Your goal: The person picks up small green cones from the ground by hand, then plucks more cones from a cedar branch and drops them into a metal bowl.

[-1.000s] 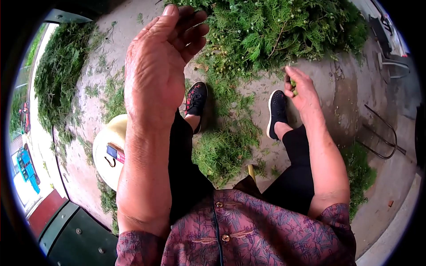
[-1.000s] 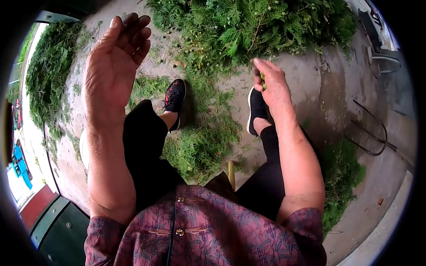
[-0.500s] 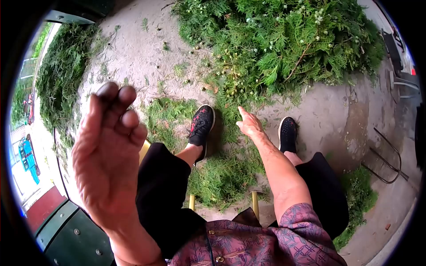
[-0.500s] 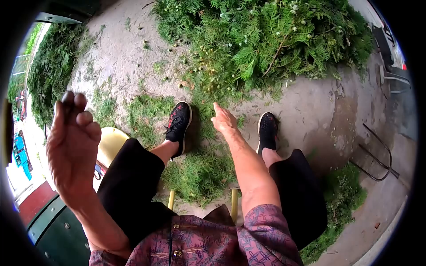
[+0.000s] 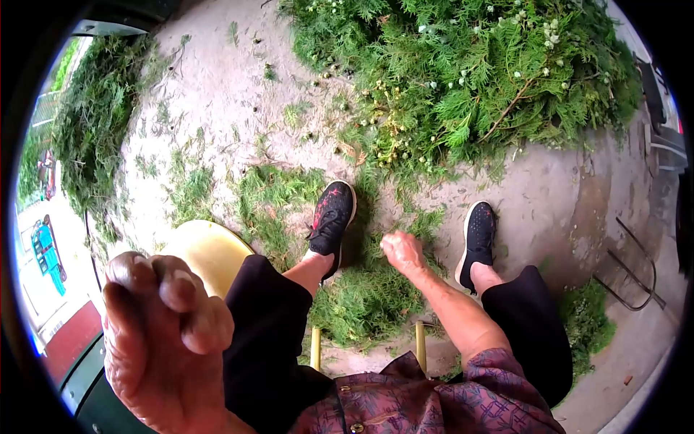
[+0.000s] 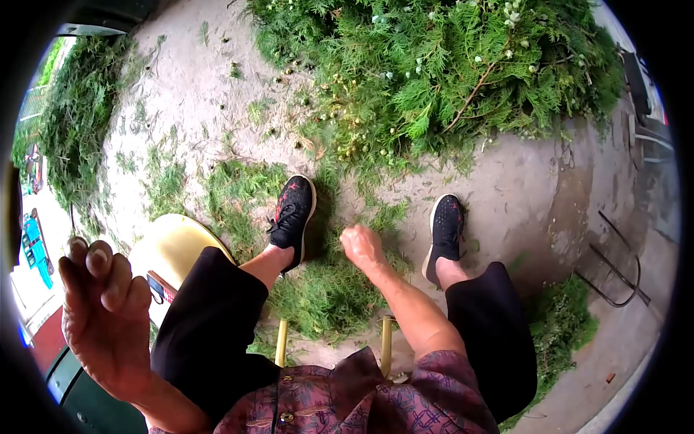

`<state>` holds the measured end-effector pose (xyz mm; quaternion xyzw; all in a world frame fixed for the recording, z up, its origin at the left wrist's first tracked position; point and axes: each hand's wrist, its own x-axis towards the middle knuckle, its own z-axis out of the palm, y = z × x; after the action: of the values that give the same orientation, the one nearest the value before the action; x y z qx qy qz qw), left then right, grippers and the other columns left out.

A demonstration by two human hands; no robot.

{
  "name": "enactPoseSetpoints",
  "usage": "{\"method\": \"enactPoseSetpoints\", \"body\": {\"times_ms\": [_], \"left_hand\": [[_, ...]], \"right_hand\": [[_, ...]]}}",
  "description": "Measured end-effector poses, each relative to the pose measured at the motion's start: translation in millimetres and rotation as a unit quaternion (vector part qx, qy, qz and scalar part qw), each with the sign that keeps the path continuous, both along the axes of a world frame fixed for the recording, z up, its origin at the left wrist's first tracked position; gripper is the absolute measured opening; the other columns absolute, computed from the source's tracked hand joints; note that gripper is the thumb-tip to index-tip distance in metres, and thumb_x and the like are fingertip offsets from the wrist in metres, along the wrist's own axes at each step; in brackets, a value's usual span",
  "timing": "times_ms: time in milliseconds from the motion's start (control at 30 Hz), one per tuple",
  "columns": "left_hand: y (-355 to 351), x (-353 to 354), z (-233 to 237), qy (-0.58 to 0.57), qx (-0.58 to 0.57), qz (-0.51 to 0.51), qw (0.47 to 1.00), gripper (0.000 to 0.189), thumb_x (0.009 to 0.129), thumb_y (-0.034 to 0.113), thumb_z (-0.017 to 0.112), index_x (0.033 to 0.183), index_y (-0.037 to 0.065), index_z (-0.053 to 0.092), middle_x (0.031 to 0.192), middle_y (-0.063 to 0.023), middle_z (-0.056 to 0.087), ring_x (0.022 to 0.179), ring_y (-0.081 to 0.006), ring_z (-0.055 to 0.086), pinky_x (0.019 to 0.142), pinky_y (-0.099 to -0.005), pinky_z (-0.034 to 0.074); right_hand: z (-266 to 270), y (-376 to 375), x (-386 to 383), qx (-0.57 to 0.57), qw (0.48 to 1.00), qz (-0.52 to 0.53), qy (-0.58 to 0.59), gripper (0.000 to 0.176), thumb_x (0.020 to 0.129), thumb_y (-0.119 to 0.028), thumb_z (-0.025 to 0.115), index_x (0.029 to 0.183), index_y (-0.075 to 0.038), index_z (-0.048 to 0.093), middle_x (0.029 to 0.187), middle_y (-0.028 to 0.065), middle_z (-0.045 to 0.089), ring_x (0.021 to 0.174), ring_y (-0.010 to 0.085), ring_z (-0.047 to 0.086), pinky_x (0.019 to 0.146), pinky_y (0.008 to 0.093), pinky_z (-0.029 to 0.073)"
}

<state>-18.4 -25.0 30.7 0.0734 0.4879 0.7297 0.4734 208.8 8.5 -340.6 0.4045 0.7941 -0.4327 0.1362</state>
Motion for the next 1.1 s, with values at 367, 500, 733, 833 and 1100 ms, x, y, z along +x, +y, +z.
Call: {"method": "enactPoseSetpoints", "body": {"times_ms": [367, 500, 733, 833, 1100], "left_hand": [[4, 4, 4, 0.021, -0.049, 0.001, 0.999, 0.019, 0.095, 0.020, 0.040, 0.100, 0.003, 0.045, 0.085, -0.0091, 0.047, 0.058, -0.0133, 0.036, 0.054, -0.0271, 0.032], [3, 4, 4, 0.028, -0.051, -0.012, 0.998, 0.018, 0.094, 0.019, 0.041, 0.100, 0.003, 0.045, 0.082, -0.0094, 0.047, 0.057, -0.0132, 0.037, 0.052, -0.0262, 0.033], [-2, 0, 13, -0.014, -0.103, -0.054, 0.993, 0.025, 0.089, 0.026, 0.047, 0.106, 0.010, 0.056, 0.087, -0.0081, 0.057, 0.066, -0.0182, 0.048, 0.056, -0.0328, 0.038], [2, 2, 11, 0.019, -0.095, -0.056, 0.994, 0.022, 0.090, 0.024, 0.046, 0.102, 0.010, 0.057, 0.084, -0.0091, 0.055, 0.060, -0.0174, 0.044, 0.053, -0.0295, 0.035], [4, 7, 17, -0.001, -0.137, -0.031, 0.990, 0.020, 0.088, 0.027, 0.047, 0.090, 0.010, 0.056, 0.079, -0.0102, 0.051, 0.055, -0.0185, 0.040, 0.053, -0.0308, 0.035]], "right_hand": [[-21, 71, -89, 0.057, 0.992, -0.105, -0.032, 0.071, 0.078, -0.016, 0.064, 0.138, -0.020, 0.026, 0.082, 0.0147, 0.061, 0.073, 0.0298, 0.058, 0.067, 0.0409, 0.048], [-32, 16, -35, 0.111, 0.983, -0.105, 0.106, 0.045, 0.077, -0.014, 0.064, 0.119, -0.012, 0.051, 0.088, 0.0146, 0.064, 0.076, 0.0315, 0.061, 0.069, 0.0384, 0.049], [-21, 74, -59, 0.156, 0.958, -0.207, 0.127, 0.034, 0.081, -0.014, 0.059, 0.115, -0.014, 0.056, 0.082, 0.0149, 0.063, 0.072, 0.0273, 0.061, 0.064, 0.0357, 0.048], [-25, 96, -89, 0.141, 0.988, -0.070, -0.009, 0.061, 0.082, -0.015, 0.059, 0.135, -0.021, 0.031, 0.076, 0.0129, 0.062, 0.067, 0.0268, 0.060, 0.059, 0.0382, 0.048], [-34, 27, -9, 0.068, 0.986, -0.126, 0.090, 0.036, 0.080, -0.014, 0.059, 0.116, -0.010, 0.054, 0.102, 0.0185, 0.061, 0.090, 0.0328, 0.062, 0.079, 0.0387, 0.050]]}}
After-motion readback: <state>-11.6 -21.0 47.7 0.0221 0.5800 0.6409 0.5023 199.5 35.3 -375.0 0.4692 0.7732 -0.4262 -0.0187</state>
